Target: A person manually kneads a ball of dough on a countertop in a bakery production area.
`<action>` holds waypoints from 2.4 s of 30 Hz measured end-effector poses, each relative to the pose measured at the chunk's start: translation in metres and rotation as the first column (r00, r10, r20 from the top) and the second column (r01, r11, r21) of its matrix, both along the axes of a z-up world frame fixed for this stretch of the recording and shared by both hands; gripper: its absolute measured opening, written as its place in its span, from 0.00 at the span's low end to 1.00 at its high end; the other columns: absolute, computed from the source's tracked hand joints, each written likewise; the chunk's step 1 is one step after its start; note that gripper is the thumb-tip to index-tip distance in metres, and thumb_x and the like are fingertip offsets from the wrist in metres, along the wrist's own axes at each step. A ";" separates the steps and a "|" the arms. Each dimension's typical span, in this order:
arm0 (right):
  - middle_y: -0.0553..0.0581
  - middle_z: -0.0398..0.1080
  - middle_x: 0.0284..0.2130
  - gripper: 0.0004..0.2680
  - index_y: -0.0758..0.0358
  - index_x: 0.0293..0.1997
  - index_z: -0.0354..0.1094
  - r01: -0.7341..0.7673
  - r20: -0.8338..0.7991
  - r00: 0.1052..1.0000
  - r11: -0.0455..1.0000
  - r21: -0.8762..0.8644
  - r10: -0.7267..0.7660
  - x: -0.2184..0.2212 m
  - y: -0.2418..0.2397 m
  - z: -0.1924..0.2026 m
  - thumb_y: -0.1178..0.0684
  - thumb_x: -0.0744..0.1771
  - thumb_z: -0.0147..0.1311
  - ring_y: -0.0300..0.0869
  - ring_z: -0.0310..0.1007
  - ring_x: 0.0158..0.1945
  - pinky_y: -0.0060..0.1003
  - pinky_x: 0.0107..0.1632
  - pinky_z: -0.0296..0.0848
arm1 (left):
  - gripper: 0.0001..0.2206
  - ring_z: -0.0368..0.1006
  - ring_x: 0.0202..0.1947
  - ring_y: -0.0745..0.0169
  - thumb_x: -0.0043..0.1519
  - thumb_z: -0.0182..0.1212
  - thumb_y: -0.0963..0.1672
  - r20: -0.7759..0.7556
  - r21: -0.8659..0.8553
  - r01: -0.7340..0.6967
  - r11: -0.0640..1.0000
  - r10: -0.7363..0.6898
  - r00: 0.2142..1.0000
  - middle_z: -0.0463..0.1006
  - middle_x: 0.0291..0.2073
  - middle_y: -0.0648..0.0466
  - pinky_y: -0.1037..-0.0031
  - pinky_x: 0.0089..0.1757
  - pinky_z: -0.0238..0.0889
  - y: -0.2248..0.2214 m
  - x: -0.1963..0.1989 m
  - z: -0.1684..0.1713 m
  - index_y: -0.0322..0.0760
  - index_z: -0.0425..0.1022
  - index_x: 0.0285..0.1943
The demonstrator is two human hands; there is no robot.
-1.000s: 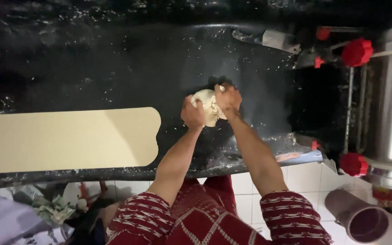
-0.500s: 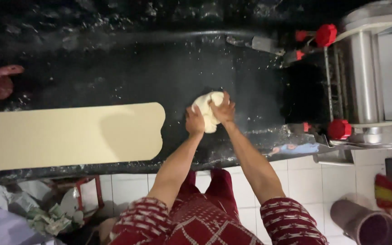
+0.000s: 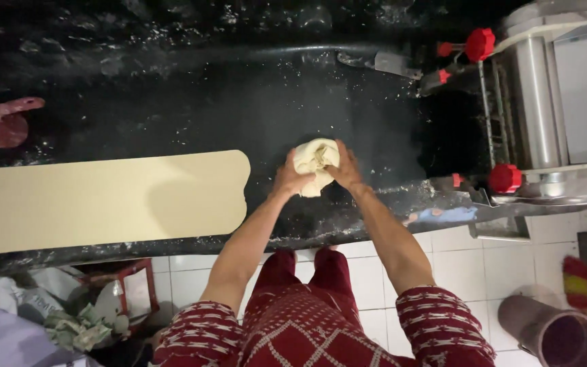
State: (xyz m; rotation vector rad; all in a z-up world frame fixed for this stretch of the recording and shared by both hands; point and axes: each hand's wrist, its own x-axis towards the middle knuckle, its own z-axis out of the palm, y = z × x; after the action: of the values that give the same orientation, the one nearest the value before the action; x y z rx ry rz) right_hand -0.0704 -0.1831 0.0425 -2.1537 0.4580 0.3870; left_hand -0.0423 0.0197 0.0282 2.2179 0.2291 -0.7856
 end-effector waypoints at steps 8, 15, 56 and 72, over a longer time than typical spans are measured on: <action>0.58 0.58 0.65 0.32 0.36 0.80 0.33 -0.266 -0.168 0.960 0.918 -0.294 0.224 -0.001 0.000 0.035 0.46 0.68 0.55 0.57 0.60 0.69 0.54 0.71 0.61 | 0.26 0.81 0.35 0.41 0.41 0.75 0.49 -0.396 -0.206 -0.460 0.864 0.356 0.846 0.83 0.36 0.41 0.55 0.31 0.75 0.020 0.078 0.013 0.39 0.82 0.50; 0.58 0.56 0.69 0.31 0.38 0.79 0.33 -0.329 -0.342 0.912 0.901 -0.282 0.226 0.037 -0.002 0.027 0.34 0.68 0.48 0.57 0.55 0.72 0.58 0.68 0.59 | 0.16 0.76 0.17 0.52 0.41 0.71 0.47 -0.525 -0.317 -0.722 0.615 0.520 0.673 0.79 0.22 0.44 0.71 0.12 0.54 -0.008 0.127 -0.023 0.36 0.80 0.34; 0.74 0.59 0.68 0.27 0.67 0.74 0.52 0.174 -0.317 0.940 0.975 0.138 -0.123 -0.004 0.001 0.073 0.45 0.66 0.46 0.63 0.53 0.73 0.60 0.75 0.51 | 0.39 0.62 0.69 0.35 0.46 0.70 0.57 0.787 0.256 -0.172 0.951 -0.101 0.609 0.60 0.71 0.47 0.42 0.59 0.61 -0.115 0.008 0.001 0.56 0.67 0.71; 0.72 0.71 0.57 0.19 0.62 0.65 0.66 0.227 -0.189 0.965 0.939 0.259 -0.181 -0.043 -0.018 -0.003 0.46 0.68 0.53 0.62 0.68 0.62 0.57 0.65 0.68 | 0.44 0.76 0.53 0.46 0.40 0.69 0.59 0.779 0.380 -0.168 0.909 -0.216 0.589 0.66 0.63 0.50 0.59 0.44 0.72 -0.095 0.037 -0.050 0.55 0.66 0.70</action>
State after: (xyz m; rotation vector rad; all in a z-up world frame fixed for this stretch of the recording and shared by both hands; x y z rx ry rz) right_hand -0.1134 -0.2012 0.0400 -1.7885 0.6726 0.4809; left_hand -0.0053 -0.0757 -0.0220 2.7482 -0.1155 0.3982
